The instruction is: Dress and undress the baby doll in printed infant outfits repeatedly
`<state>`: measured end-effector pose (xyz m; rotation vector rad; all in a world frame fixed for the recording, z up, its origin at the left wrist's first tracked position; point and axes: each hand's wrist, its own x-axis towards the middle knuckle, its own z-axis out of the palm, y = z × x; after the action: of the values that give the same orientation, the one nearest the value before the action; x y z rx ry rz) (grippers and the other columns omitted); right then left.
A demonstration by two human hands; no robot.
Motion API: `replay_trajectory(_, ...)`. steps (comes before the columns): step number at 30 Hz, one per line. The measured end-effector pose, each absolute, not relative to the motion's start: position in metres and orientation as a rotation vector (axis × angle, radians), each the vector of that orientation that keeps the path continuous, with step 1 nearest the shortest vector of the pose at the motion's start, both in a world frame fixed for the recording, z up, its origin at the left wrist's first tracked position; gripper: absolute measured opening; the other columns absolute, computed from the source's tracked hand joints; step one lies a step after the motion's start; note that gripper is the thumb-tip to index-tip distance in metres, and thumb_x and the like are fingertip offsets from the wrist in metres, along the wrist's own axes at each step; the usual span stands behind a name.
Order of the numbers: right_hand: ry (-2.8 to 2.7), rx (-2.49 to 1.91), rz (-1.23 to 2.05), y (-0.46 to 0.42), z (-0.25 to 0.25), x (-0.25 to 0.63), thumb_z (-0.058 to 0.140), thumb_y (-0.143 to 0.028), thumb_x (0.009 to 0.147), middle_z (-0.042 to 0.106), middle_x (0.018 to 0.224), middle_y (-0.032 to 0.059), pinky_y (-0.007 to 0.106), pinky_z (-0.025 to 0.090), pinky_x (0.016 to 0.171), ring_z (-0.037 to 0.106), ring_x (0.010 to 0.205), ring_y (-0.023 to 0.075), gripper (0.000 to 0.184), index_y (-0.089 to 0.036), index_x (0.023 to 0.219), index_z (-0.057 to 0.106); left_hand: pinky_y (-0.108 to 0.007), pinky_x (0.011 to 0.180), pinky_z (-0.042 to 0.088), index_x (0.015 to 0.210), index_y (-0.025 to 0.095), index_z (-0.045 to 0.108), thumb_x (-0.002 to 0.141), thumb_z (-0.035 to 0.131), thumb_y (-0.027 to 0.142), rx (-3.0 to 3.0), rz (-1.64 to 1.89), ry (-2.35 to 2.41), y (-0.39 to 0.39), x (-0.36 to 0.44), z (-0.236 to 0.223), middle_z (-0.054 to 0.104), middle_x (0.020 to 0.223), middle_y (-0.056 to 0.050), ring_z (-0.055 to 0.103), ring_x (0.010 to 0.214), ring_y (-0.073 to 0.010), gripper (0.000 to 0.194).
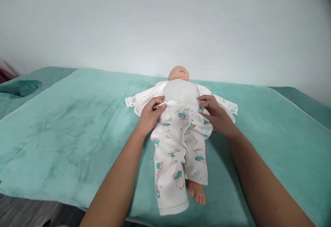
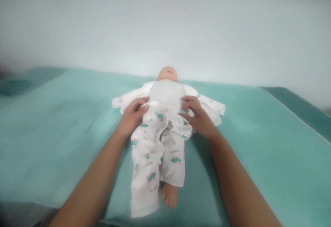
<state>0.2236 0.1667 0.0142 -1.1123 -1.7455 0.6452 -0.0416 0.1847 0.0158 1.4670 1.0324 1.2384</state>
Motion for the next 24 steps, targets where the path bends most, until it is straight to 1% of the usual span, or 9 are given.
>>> replay_trajectory(2, -1.807, -1.107, 0.598, 0.172, 0.016, 0.221, 0.068, -0.043, 0.082, 0.052, 0.133, 0.0063, 0.043, 0.038, 0.108, 0.046, 0.129, 0.0254, 0.023, -0.025, 0.079, 0.053, -0.036, 0.096, 0.041, 0.081, 0.02, 0.056, 0.082, 0.067, 0.037, 1.453, 1.246, 1.034, 0.187, -0.041, 0.015, 0.06, 0.132, -0.007, 0.055, 0.119, -0.027, 0.02)
replay_trajectory(5, -1.813, -1.146, 0.55, 0.178, 0.025, 0.215, 0.064, -0.04, 0.086, 0.057, 0.132, 0.0055, 0.041, 0.04, 0.102, 0.05, 0.126, 0.0262, 0.027, -0.023, 0.073, 0.047, -0.032, 0.087, 0.042, 0.08, 0.021, 0.053, 0.084, 0.062, 0.036, 1.452, 1.318, 1.094, 0.196, -0.04, 0.016, 0.066, 0.102, -0.003, 0.059, 0.099, -0.0218, 0.018)
replay_trajectory(8, -1.806, -1.309, 0.402, 0.189, 0.04, 0.208, 0.056, -0.037, 0.09, 0.068, 0.106, 0.0042, 0.037, 0.043, 0.083, 0.061, 0.097, 0.0234, 0.025, -0.024, 0.073, 0.044, -0.028, 0.073, 0.039, 0.082, 0.023, 0.051, 0.087, 0.057, 0.038, 1.562, 1.324, 1.243, 0.21, -0.037, 0.02, 0.054, 0.073, 0.003, 0.051, 0.076, -0.0169, 0.016)
replay_trajectory(10, -1.825, -1.431, 0.285, 0.203, 0.048, 0.205, 0.054, -0.039, 0.091, 0.066, 0.083, 0.0012, 0.035, 0.039, 0.071, 0.057, 0.075, 0.0198, 0.026, -0.024, 0.073, 0.042, -0.028, 0.069, 0.036, 0.085, 0.024, 0.051, 0.089, 0.054, 0.038, 1.628, 1.276, 1.306, 0.222, -0.036, 0.025, 0.046, 0.066, 0.004, 0.045, 0.069, -0.0159, 0.015)
replay_trajectory(13, -1.814, -1.503, 0.234, 0.23, 0.051, 0.201, 0.055, -0.042, 0.088, 0.049, 0.061, -0.0032, 0.032, 0.031, 0.062, 0.042, 0.058, 0.0158, 0.03, -0.024, 0.07, 0.039, -0.029, 0.067, 0.034, 0.084, 0.024, 0.05, 0.09, 0.052, 0.037, 1.637, 1.214, 1.344, 0.238, -0.034, 0.026, 0.046, 0.064, 0.004, 0.044, 0.067, -0.016, 0.015)
replay_trajectory(15, -1.719, -1.474, 0.315, 0.245, 0.044, 0.199, 0.059, -0.043, 0.084, 0.042, 0.059, -0.0042, 0.03, 0.029, 0.06, 0.037, 0.057, 0.0146, 0.032, -0.024, 0.068, 0.038, -0.029, 0.068, 0.035, 0.08, 0.022, 0.051, 0.089, 0.053, 0.037, 1.614, 1.186, 1.354, 0.245, -0.034, 0.022, 0.051, 0.068, 0.003, 0.046, 0.07, -0.017, 0.017)
replay_trajectory(17, -1.578, -1.427, 0.419, 0.253, 0.034, 0.199, 0.063, -0.047, 0.08, 0.039, 0.06, -0.0043, 0.03, 0.03, 0.06, 0.038, 0.059, 0.0141, 0.036, -0.024, 0.065, 0.04, -0.03, 0.07, 0.036, 0.076, 0.021, 0.052, 0.087, 0.055, 0.036, 1.588, 1.154, 1.353, 0.247, -0.035, 0.017, 0.057, 0.075, 0.001, 0.049, 0.076, -0.0187, 0.018)
replay_trajectory(20, -1.462, -1.395, 0.522, 0.249, 0.022, 0.201, 0.068, -0.053, 0.075, 0.043, 0.061, -0.0038, 0.03, 0.034, 0.062, 0.041, 0.061, 0.0146, 0.037, -0.024, 0.064, 0.047, -0.031, 0.07, 0.038, 0.074, 0.021, 0.055, 0.085, 0.057, 0.039, 1.562, 1.073, 1.354, 0.241, -0.039, 0.015, 0.062, 0.08, -0.002, 0.052, 0.08, -0.0202, 0.022)
replay_trajectory(24, -1.439, -1.383, 0.655, 0.237, 0.019, 0.209, 0.069, -0.049, 0.075, 0.06, 0.072, -0.0005, 0.031, 0.039, 0.067, 0.052, 0.071, 0.0173, 0.028, -0.023, 0.07, 0.059, -0.03, 0.064, 0.038, 0.076, 0.02, 0.059, 0.082, 0.06, 0.037, 1.469, 0.936, 1.269, 0.225, -0.046, 0.026, 0.063, 0.08, -0.003, 0.051, 0.074, -0.0185, 0.018)
